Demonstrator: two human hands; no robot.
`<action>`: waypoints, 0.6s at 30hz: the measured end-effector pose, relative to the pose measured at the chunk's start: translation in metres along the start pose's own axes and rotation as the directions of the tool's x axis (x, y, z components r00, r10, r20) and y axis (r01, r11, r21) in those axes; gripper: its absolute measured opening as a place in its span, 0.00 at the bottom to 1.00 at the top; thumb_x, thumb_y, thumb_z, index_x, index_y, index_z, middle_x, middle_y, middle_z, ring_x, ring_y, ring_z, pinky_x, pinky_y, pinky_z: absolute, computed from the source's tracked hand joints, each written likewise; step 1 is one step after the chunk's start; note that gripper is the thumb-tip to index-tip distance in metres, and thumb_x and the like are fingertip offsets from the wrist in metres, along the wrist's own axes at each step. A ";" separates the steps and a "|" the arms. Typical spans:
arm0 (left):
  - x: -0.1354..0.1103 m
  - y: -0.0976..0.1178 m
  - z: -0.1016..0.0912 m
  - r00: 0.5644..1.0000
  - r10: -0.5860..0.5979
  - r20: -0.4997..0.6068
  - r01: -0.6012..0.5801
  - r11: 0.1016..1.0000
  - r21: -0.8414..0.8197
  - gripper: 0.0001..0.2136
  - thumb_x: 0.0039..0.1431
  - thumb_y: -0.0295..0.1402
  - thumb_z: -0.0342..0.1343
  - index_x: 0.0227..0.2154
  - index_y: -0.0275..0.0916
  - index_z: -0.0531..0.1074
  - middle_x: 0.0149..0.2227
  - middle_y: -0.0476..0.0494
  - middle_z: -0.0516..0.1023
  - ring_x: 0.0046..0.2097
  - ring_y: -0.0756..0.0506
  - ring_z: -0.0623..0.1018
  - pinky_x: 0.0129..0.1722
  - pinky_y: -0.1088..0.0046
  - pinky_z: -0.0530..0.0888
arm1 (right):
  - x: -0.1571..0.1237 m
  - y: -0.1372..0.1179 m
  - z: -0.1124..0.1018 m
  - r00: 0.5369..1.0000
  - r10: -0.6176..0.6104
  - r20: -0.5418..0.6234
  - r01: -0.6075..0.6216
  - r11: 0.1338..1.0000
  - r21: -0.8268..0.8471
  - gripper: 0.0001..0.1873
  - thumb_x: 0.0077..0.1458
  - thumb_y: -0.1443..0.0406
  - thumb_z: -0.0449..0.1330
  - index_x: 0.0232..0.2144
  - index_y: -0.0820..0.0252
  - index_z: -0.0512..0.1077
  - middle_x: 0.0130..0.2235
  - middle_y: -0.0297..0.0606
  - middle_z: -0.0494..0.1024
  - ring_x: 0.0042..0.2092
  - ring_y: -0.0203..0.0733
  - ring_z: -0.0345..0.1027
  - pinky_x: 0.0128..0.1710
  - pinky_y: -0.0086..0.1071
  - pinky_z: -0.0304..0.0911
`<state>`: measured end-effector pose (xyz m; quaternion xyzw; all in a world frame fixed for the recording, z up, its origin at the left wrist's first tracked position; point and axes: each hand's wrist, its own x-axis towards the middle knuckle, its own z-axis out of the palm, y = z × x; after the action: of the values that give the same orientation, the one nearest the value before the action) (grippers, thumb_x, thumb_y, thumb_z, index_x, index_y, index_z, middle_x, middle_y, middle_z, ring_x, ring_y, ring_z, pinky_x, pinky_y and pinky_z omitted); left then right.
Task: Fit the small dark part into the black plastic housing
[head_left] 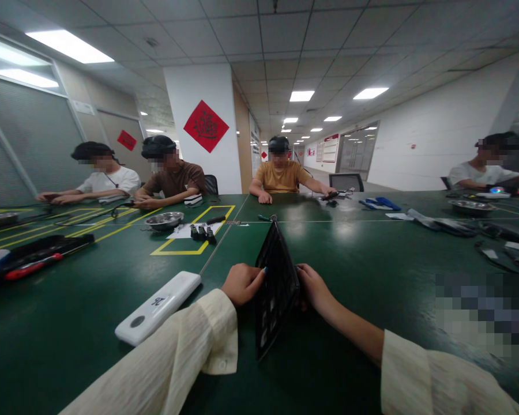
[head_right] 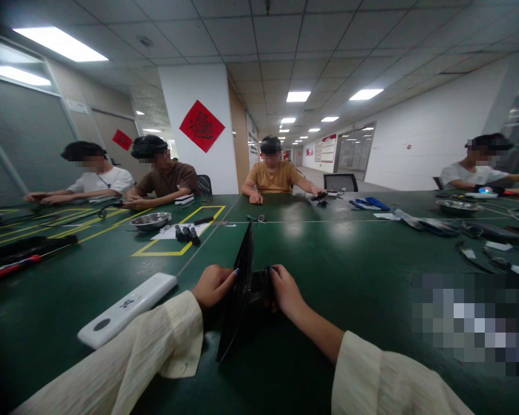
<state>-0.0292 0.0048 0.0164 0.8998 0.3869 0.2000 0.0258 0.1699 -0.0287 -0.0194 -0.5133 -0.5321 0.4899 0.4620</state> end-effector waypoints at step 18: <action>-0.002 -0.001 0.000 0.996 0.082 -0.017 -0.081 0.993 0.087 0.22 0.61 0.39 0.32 0.14 0.37 0.59 0.15 0.48 0.60 0.19 0.52 0.59 0.24 0.73 0.53 | -0.001 -0.001 0.002 0.999 0.022 -0.023 -0.022 1.000 0.016 0.15 0.58 0.59 0.43 0.43 0.63 0.58 0.18 0.28 0.67 0.14 0.34 0.62 0.10 0.24 0.54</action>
<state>-0.0314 0.0039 0.0155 0.9130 0.3584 0.1934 -0.0253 0.1682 -0.0302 -0.0183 -0.5210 -0.5170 0.4930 0.4670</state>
